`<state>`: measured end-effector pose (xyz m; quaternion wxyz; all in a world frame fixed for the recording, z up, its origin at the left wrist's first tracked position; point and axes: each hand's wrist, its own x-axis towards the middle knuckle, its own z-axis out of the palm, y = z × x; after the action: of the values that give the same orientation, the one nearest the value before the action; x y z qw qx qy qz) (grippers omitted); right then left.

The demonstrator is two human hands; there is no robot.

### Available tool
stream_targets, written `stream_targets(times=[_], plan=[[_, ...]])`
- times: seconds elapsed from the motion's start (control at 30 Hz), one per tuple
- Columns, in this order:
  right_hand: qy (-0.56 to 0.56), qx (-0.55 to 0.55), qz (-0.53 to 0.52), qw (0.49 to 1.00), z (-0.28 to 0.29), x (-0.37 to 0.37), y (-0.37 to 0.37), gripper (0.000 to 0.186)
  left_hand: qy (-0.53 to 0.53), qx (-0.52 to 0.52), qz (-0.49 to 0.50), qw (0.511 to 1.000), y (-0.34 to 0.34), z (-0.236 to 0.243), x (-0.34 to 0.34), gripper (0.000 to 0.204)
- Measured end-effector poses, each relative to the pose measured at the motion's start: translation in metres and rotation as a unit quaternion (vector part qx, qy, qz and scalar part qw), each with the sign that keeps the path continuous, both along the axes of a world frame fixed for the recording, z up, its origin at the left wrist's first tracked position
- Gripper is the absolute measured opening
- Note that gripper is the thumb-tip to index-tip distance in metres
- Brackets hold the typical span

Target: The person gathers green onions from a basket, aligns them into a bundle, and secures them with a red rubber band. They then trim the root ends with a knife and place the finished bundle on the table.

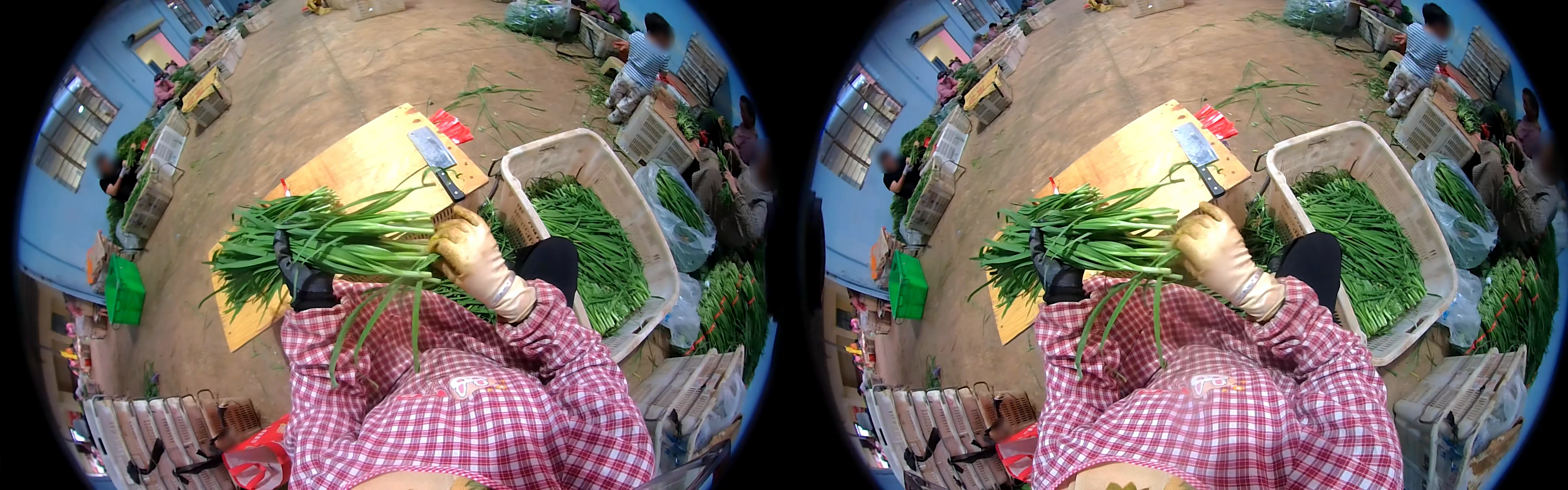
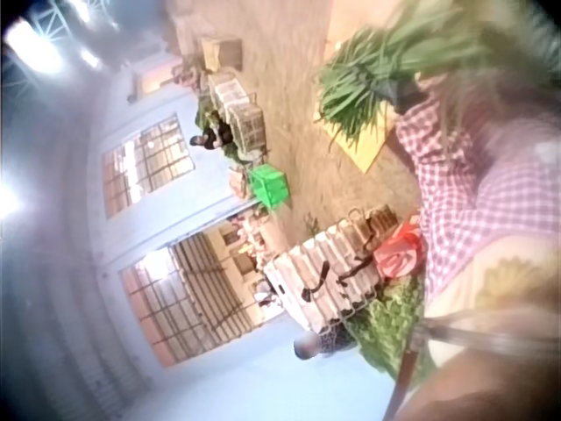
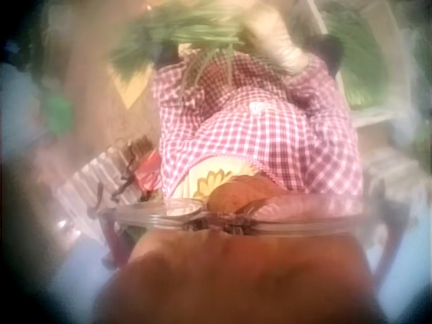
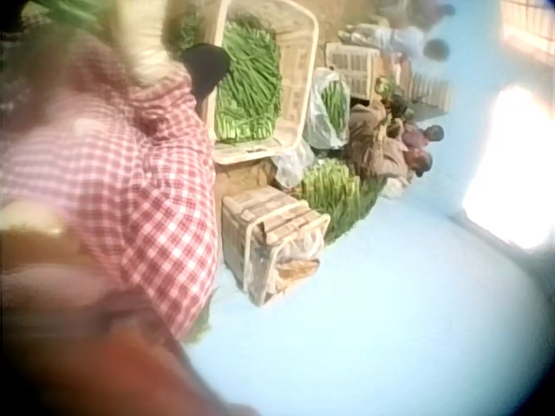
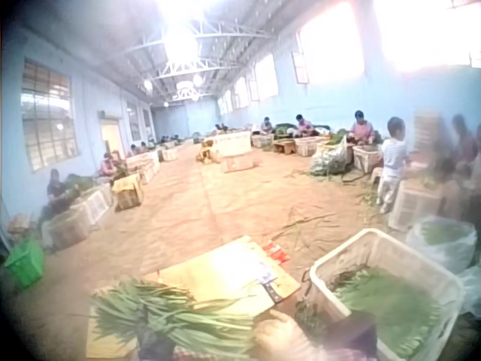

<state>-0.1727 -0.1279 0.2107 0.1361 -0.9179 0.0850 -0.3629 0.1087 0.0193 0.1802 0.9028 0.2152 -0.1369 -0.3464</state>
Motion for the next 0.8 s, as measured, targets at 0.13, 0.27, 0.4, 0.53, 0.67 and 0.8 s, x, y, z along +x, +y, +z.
stream_targets(times=[0.13, 0.27, 0.4, 0.53, 0.67, 0.8], plan=[[0.017, 0.038, 0.020, 0.999, -0.009, -0.018, -0.002, 0.023, -0.050, 0.024, 0.034, 0.998, -0.010, -0.007, -0.003, 0.031], [0.044, 0.009, -0.047, 0.998, -0.030, -0.038, -0.011, 0.016, -0.017, 0.052, 0.080, 0.995, -0.001, -0.019, 0.019, 0.034], [0.530, 0.042, -0.127, 0.837, -0.067, -0.065, -0.028, 0.032, 0.058, 0.002, 0.028, 0.998, 0.016, 0.000, 0.034, 0.040], [0.230, 0.061, -0.088, 0.967, -0.030, -0.059, -0.003, 0.074, 0.050, -0.026, -0.007, 0.998, 0.010, 0.000, 0.035, 0.039], [-0.009, -0.227, -0.044, 0.973, 0.027, -0.001, 0.018, 0.065, 0.039, 0.023, 0.031, 0.999, 0.006, 0.007, 0.018, 0.037], [-0.026, -0.230, 0.011, 0.973, 0.027, 0.029, 0.021, 0.055, 0.038, -0.012, -0.013, 0.999, -0.003, 0.011, 0.010, 0.036]])
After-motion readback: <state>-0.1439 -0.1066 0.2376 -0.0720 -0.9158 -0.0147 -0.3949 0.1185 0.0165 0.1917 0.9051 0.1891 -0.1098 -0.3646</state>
